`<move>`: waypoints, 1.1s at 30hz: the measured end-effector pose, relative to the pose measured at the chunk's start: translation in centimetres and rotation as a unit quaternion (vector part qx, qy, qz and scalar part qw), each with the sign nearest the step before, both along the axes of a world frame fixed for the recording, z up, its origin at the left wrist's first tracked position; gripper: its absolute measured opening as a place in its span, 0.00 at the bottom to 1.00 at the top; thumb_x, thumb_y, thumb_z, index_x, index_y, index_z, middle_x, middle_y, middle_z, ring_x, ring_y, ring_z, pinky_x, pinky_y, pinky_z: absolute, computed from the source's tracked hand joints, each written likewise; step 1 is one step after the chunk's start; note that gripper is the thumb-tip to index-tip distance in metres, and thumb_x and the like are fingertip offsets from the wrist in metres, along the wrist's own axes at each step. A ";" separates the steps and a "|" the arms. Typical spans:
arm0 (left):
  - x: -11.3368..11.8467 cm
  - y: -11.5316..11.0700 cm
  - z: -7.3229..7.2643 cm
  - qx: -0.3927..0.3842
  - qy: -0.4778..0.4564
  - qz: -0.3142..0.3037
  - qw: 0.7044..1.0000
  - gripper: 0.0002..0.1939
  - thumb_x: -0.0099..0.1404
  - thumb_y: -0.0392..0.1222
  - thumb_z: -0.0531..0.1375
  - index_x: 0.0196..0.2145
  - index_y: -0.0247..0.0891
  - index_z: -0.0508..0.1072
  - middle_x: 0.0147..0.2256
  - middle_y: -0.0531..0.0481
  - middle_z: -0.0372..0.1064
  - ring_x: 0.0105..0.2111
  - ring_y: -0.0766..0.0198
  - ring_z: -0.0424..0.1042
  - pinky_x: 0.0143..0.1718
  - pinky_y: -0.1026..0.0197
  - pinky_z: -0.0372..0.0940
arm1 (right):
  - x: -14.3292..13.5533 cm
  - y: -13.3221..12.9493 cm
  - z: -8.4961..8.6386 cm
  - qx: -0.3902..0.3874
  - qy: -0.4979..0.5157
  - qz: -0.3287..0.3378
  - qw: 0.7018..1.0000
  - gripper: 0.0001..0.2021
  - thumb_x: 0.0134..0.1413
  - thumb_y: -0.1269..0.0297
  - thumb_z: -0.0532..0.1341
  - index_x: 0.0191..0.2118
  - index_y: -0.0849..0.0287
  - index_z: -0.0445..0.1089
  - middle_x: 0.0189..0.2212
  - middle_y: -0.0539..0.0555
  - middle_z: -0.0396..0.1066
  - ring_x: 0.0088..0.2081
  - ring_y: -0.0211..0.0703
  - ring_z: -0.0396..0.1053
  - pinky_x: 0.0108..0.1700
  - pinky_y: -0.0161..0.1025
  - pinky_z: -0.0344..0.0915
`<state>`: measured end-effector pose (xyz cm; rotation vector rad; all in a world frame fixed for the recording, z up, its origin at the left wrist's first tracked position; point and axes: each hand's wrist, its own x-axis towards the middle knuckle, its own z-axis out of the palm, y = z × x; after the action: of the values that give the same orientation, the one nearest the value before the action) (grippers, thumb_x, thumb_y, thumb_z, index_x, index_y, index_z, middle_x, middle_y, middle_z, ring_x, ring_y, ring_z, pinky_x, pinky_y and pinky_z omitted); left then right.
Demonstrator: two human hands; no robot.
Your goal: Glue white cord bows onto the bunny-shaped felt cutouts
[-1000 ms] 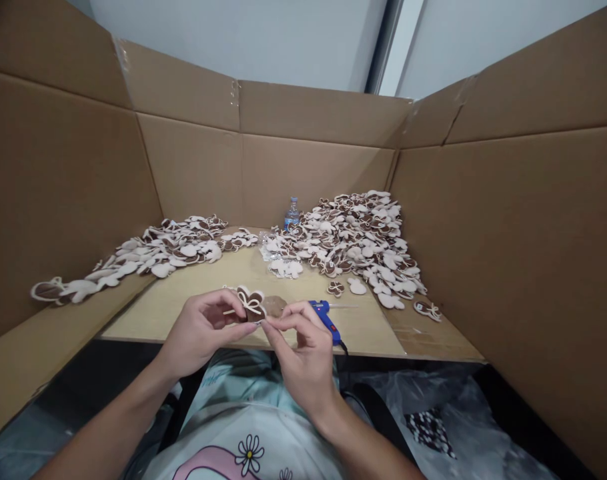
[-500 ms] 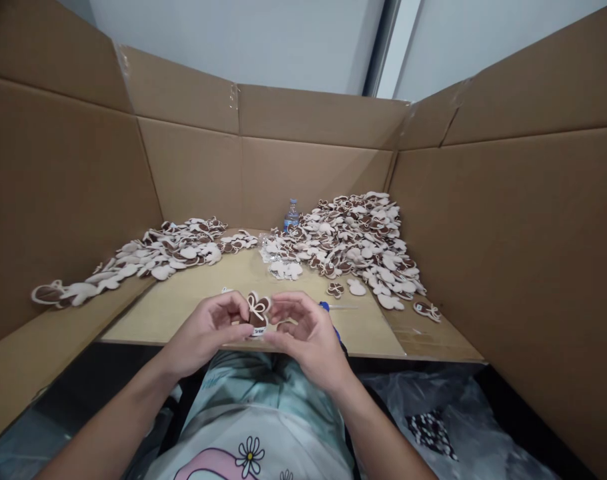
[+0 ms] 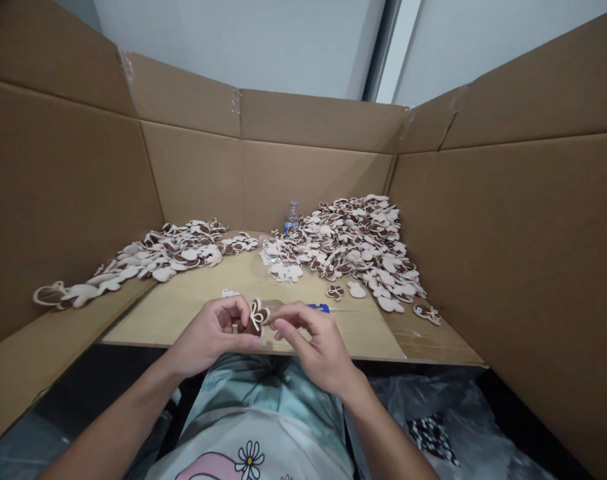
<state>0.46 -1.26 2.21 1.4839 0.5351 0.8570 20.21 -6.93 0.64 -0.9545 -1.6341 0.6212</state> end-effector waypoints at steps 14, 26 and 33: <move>-0.4 0.0 0.4 -0.011 0.065 -0.041 0.997 0.05 0.55 0.38 0.68 0.30 0.36 0.75 0.28 0.53 0.72 0.29 0.67 0.69 0.34 0.63 0.63 | -0.3 0.3 -0.3 -0.052 -0.009 0.024 0.998 0.07 0.61 0.61 0.60 0.39 0.56 0.74 0.32 0.51 0.75 0.32 0.37 0.70 0.36 0.35 0.66; 0.5 -0.3 -0.7 0.003 0.078 0.010 0.997 0.17 0.48 0.36 0.70 0.26 0.38 0.62 0.25 0.59 0.61 0.24 0.69 0.59 0.28 0.64 0.54 | -0.7 0.0 -0.4 -0.081 -0.004 0.034 0.996 0.09 0.60 0.58 0.61 0.40 0.57 0.74 0.33 0.53 0.76 0.34 0.39 0.72 0.37 0.36 0.68; 0.5 0.2 -1.3 -0.006 0.060 -0.011 0.998 0.22 0.41 0.33 0.73 0.29 0.38 0.64 0.27 0.59 0.62 0.27 0.69 0.61 0.29 0.65 0.55 | -0.7 0.7 -0.8 -0.100 0.008 0.022 0.995 0.12 0.59 0.55 0.61 0.37 0.58 0.74 0.30 0.52 0.73 0.31 0.38 0.69 0.35 0.35 0.66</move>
<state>0.99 -1.02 0.95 1.5344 0.6108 0.7489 19.51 -6.22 -0.13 -1.0568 -1.6049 0.8329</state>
